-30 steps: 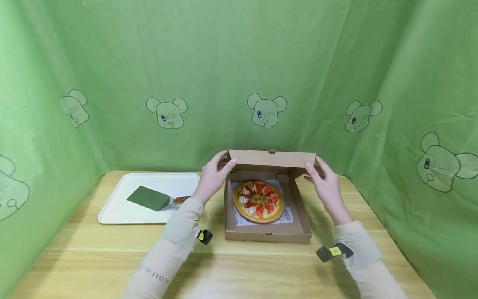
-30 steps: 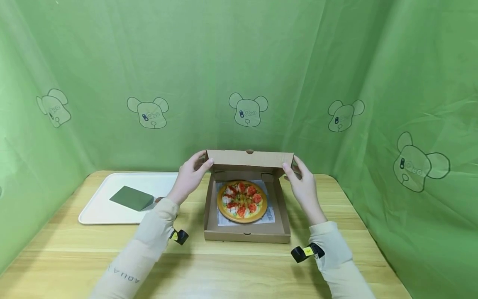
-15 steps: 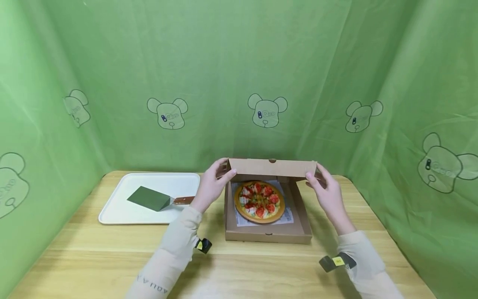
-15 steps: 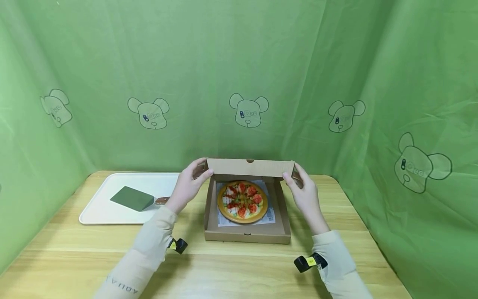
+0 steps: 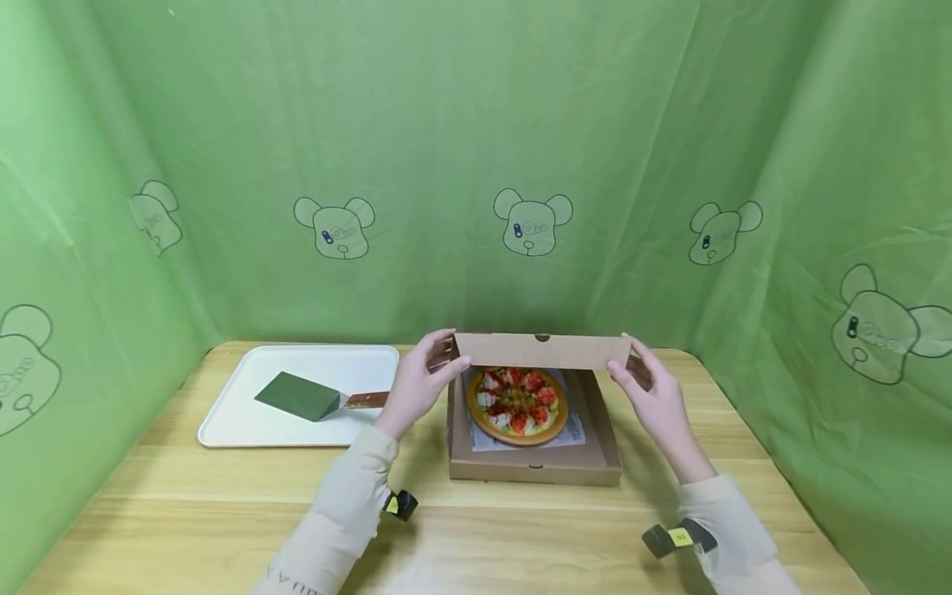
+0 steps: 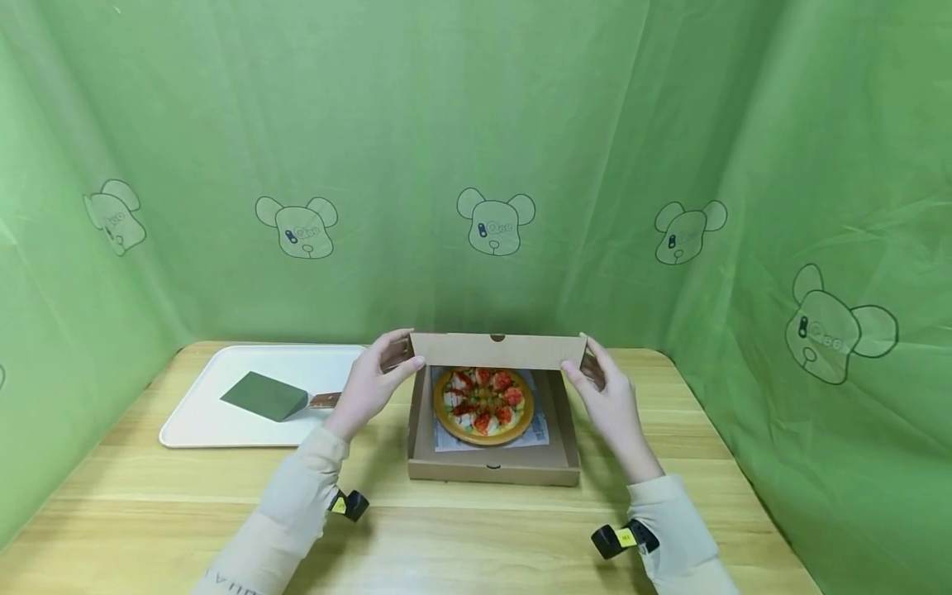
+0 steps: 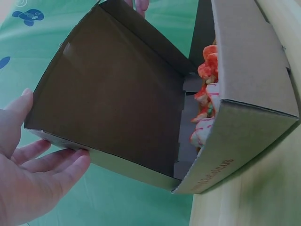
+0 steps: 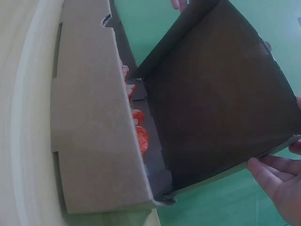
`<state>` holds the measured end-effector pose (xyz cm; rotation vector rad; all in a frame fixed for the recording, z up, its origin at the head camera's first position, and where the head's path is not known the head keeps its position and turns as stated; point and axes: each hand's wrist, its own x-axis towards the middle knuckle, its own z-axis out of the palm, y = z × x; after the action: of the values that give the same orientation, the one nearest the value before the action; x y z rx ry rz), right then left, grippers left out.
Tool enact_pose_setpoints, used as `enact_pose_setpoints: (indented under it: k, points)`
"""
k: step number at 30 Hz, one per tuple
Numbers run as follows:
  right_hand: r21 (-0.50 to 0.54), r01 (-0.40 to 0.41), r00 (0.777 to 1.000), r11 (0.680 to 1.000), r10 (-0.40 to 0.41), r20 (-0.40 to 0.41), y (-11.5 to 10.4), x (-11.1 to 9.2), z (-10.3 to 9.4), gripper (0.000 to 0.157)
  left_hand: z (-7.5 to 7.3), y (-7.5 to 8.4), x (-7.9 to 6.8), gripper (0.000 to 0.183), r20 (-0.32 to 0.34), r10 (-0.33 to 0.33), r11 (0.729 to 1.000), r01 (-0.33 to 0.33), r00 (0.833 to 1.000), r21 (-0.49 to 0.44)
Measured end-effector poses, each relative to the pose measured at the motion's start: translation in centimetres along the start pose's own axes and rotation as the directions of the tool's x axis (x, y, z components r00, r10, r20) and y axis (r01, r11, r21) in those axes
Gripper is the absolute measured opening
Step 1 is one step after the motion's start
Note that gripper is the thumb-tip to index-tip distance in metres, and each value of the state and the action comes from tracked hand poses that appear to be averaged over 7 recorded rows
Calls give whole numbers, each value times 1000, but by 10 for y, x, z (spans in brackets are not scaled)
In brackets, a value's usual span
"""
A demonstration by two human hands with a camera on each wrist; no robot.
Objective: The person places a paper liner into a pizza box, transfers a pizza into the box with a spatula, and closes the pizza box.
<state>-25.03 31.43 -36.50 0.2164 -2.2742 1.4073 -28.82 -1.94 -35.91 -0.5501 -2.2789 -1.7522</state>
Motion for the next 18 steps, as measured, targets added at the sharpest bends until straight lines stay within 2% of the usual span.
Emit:
enact_pose_setpoints:
  k: [5,18]
  points:
    - [-61,5,1000,998,-4,16,1,-5,-3,61,0,-1,-5,61,14,-4,1000,5,1000,-12]
    - [-31,84,995,996,-83,47,11,-11,-5,59,-3,-7,-14,66,50,-25,1000,25,998,-6]
